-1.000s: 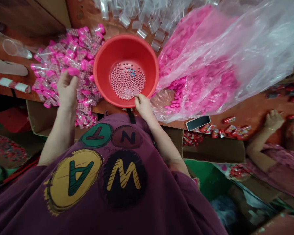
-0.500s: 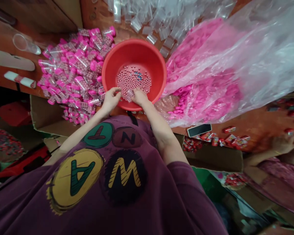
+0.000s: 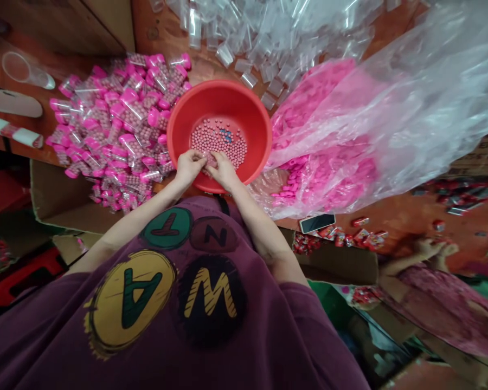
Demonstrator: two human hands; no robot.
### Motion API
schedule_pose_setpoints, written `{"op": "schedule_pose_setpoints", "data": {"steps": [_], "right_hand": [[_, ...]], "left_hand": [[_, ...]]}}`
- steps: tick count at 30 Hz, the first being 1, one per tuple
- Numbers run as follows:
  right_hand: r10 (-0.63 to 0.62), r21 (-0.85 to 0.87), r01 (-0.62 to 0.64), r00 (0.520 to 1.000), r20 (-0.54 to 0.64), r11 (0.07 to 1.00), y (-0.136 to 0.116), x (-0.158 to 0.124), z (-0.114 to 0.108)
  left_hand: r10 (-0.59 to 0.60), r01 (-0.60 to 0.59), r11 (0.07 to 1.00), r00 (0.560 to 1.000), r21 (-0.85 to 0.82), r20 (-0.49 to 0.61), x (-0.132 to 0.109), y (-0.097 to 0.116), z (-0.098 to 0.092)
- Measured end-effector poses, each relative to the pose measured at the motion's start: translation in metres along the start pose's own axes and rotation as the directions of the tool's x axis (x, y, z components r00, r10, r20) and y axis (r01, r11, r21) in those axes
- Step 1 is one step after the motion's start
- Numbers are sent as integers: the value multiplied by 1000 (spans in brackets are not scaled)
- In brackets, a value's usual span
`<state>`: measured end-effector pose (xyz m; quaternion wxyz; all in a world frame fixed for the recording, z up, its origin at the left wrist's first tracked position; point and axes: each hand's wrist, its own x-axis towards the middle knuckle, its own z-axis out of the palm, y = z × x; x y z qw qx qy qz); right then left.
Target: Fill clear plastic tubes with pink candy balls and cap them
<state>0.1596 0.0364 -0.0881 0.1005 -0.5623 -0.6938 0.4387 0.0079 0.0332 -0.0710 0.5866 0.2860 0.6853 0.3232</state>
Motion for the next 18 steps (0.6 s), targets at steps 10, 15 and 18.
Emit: {"op": "schedule_pose_setpoints", "data": {"steps": [10, 15, 18], "right_hand": [[-25, -374, -15, 995, -101, 927, 69, 69, -60], [-37, -426, -5, 995, -90, 905, 78, 92, -62], [-58, -398, 90, 994, 92, 913, 51, 81, -29]], "left_hand": [[106, -95, 991, 987, 99, -118, -33, 15, -39], [71, -53, 994, 979, 99, -192, -51, 10, -66], [59, -48, 997, 977, 57, -206, -50, 1, -64]]}}
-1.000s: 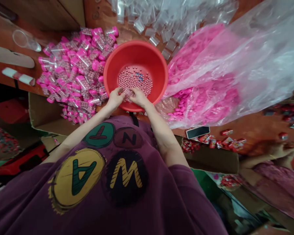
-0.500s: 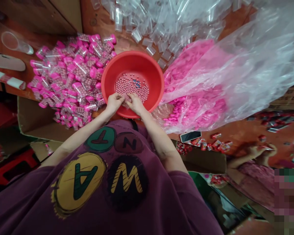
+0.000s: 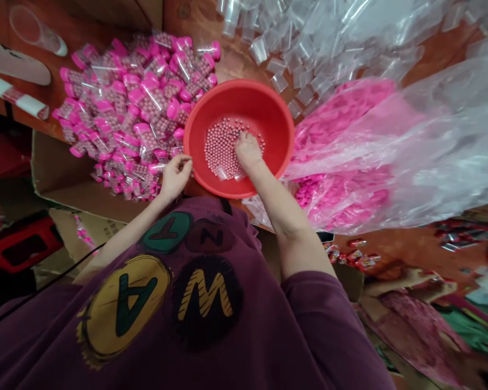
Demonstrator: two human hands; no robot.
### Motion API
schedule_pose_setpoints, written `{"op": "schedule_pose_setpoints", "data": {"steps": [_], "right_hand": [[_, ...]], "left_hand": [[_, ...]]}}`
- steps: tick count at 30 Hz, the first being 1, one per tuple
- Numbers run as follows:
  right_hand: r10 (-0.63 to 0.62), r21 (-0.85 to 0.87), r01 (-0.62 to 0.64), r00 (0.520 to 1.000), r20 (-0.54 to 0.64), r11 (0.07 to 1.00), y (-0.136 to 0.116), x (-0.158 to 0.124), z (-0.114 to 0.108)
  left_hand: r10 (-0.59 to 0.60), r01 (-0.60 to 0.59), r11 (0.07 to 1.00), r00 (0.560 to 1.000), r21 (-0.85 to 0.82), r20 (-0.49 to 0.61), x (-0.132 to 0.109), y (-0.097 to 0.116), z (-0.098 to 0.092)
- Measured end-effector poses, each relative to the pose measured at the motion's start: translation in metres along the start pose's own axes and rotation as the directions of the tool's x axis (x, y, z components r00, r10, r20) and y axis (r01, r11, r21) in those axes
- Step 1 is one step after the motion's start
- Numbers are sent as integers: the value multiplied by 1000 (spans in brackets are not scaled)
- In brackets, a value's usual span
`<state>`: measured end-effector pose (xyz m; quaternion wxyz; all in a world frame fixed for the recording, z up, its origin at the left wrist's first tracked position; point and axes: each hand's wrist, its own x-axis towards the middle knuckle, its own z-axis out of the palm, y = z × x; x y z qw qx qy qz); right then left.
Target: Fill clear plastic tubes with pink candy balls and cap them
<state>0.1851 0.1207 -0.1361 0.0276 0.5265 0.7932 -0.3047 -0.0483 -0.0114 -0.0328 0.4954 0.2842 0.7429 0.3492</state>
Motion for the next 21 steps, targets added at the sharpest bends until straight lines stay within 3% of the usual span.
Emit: {"op": "schedule_pose_setpoints", "data": {"steps": [3, 6, 10, 16, 21], "right_hand": [[-137, 31, 134, 976, 171, 991, -41, -10, 21], [-230, 127, 206, 948, 219, 970, -59, -19, 31], [-199, 309, 160, 975, 99, 938, -59, -34, 22], [-75, 521, 152, 983, -165, 840, -75, -63, 2], [26, 623, 108, 979, -202, 775, -83, -86, -27]], "left_hand": [[-2, 2, 1000, 1000, -31, -1, 2, -4, 3], [-55, 57, 996, 998, -71, 31, 2, 0, 0], [-86, 96, 988, 993, -120, 83, 1, 13, 0], [126, -82, 969, 976, -233, 178, 4, 38, 32], [160, -75, 952, 948, -297, 275, 4, 66, 38]]}}
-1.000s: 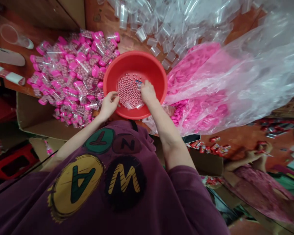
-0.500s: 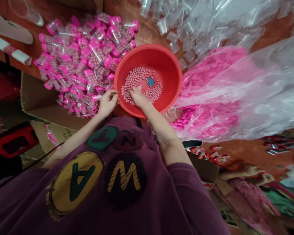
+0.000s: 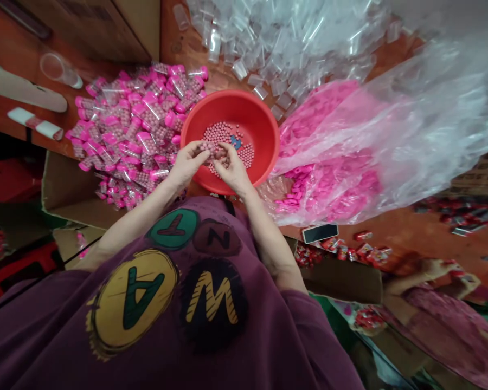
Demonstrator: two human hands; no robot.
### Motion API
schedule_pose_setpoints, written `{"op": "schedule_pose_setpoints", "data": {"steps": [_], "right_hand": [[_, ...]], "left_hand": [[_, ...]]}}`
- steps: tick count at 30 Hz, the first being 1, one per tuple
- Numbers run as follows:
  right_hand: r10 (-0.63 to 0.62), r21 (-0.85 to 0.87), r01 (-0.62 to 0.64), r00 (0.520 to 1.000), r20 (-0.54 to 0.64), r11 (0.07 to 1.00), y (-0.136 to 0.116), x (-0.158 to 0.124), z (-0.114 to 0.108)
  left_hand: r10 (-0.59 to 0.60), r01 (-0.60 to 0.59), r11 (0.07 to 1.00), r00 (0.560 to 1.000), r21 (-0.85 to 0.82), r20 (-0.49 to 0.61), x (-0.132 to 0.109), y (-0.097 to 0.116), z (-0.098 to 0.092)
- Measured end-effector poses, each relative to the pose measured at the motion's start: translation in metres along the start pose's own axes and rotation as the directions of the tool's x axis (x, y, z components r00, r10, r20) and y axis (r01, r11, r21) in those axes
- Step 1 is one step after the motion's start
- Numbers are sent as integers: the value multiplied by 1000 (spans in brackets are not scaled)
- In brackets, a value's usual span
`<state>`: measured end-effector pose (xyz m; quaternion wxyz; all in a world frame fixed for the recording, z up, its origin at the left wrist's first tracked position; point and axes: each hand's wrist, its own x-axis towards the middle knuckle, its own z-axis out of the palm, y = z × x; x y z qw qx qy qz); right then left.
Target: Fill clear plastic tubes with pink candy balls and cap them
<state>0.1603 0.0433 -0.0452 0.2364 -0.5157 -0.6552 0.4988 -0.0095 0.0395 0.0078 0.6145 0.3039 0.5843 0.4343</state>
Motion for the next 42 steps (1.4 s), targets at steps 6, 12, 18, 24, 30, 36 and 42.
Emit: {"op": "schedule_pose_setpoints", "data": {"steps": [6, 12, 18, 24, 30, 36, 42], "right_hand": [[-167, -151, 171, 985, 35, 974, -55, -21, -59], [-240, -109, 248, 968, 78, 963, -70, -32, -71], [-129, 252, 85, 978, 164, 964, -47, -27, -67], [11, 149, 10, 991, -136, 989, -2, -38, -30], [166, -20, -191, 898, -407, 981, 52, -90, -26], [534, -347, -735, 668, -519, 582, 108, -143, -83], [674, -618, -687, 664, -322, 381, 124, -163, -81]], "left_hand": [[-80, 84, 996, 946, 0, 316, -11, 28, 1], [-190, 248, 965, 882, -82, 432, -14, 32, 11], [-236, 274, 960, 899, -53, 369, -9, 20, 12], [-231, 250, 968, 935, -35, 269, -6, 6, -4], [-366, 396, 916, 893, -68, 262, -11, -1, -1], [-440, 452, 892, 870, -5, 222, -23, -9, 11], [-449, 448, 893, 875, 49, 183, -31, -16, 10]]}}
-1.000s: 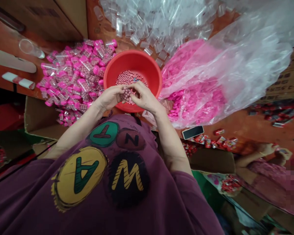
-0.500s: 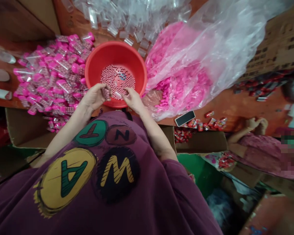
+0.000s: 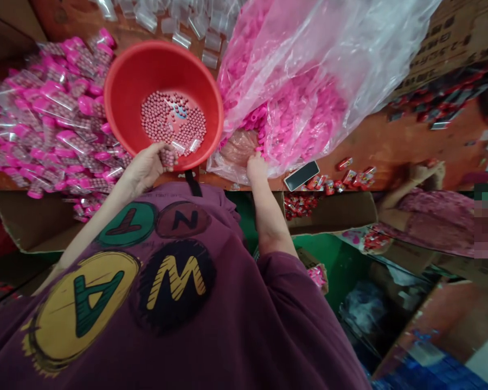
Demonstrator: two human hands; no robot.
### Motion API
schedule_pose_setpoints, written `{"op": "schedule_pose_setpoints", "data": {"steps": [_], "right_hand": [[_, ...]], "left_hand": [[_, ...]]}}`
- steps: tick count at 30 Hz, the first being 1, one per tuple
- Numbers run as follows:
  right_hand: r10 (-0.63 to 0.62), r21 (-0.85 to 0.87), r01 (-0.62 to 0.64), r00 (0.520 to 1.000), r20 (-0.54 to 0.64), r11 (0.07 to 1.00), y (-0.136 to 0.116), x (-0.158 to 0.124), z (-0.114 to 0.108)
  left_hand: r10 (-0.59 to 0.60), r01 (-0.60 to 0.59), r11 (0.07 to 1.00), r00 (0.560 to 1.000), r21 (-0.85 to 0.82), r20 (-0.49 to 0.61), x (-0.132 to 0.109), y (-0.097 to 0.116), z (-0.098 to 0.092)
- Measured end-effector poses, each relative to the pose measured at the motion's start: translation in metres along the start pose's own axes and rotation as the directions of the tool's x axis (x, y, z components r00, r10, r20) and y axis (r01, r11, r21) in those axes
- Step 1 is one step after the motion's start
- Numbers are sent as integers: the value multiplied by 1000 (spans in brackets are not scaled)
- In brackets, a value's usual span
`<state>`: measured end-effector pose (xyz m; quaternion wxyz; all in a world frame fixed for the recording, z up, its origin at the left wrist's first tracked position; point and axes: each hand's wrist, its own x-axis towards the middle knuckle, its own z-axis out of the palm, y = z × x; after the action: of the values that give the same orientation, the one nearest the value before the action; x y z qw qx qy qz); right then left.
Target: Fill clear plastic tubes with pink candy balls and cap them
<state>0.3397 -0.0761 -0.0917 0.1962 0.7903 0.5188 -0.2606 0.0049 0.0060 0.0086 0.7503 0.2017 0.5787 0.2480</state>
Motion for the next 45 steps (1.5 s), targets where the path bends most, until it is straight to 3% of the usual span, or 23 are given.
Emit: {"op": "schedule_pose_setpoints", "data": {"steps": [3, 6, 8, 10, 13, 16, 19, 24, 26, 29, 31, 33, 36, 38, 41, 43, 45], "right_hand": [[-26, 97, 33, 997, -78, 995, -3, 3, 5], [-80, 374, 173, 965, -251, 911, -12, 5, 0], [-66, 625, 259, 947, -314, 737, -25, 0, -8], [-101, 836, 312, 949, -299, 452, -45, -10, -22], [-230, 953, 300, 931, -282, 49, -81, -28, -47], [-289, 946, 304, 901, -324, -113, -113, -40, -70], [-299, 921, 371, 871, -390, -120, -138, -44, -78], [-236, 861, 508, 841, -487, 30, -163, -45, -68], [-240, 792, 597, 793, -560, 126, -163, -49, -68], [-331, 593, 730, 683, -651, 341, -155, -59, -79], [-457, 419, 773, 624, -633, 475, -149, -66, -88], [-579, 275, 796, 588, -565, 540, -146, -71, -94], [-630, 240, 810, 572, -525, 536, -144, -70, -92], [-535, 366, 786, 611, -584, 498, -143, -65, -88], [-348, 620, 710, 704, -619, 332, -144, -60, -89], [-327, 700, 672, 736, -593, 244, -146, -60, -95], [-358, 705, 671, 732, -580, 230, -150, -62, -102]], "left_hand": [[6, -6, 1000, 1000, -1, 14, -2, -2, 5], [43, -42, 999, 997, -17, 63, -8, 0, 15], [64, -61, 997, 992, -37, 109, -13, 3, 23], [91, -82, 995, 984, -63, 152, -15, 6, 30], [139, -125, 989, 968, -80, 207, -15, 9, 36], [193, -177, 980, 958, -92, 212, -13, 10, 37], [266, -251, 962, 951, -110, 157, -9, 8, 36], [339, -337, 940, 940, -54, 35, -3, 9, 30], [344, -344, 938, 939, -40, -3, -2, 11, 26], [337, -338, 941, 941, -28, -41, -1, 14, 20], [325, -326, 945, 945, -23, -48, 0, 16, 18], [318, -319, 947, 947, -33, -37, -1, 16, 18], [330, -327, 941, 944, -89, 17, -4, 15, 19], [348, -339, 933, 935, -120, 66, -6, 15, 18], [361, -348, 931, 920, -110, 150, -7, 13, 15], [365, -355, 931, 911, -86, 189, -6, 11, 14], [386, -380, 922, 900, -68, 201, -6, 10, 14]]}}
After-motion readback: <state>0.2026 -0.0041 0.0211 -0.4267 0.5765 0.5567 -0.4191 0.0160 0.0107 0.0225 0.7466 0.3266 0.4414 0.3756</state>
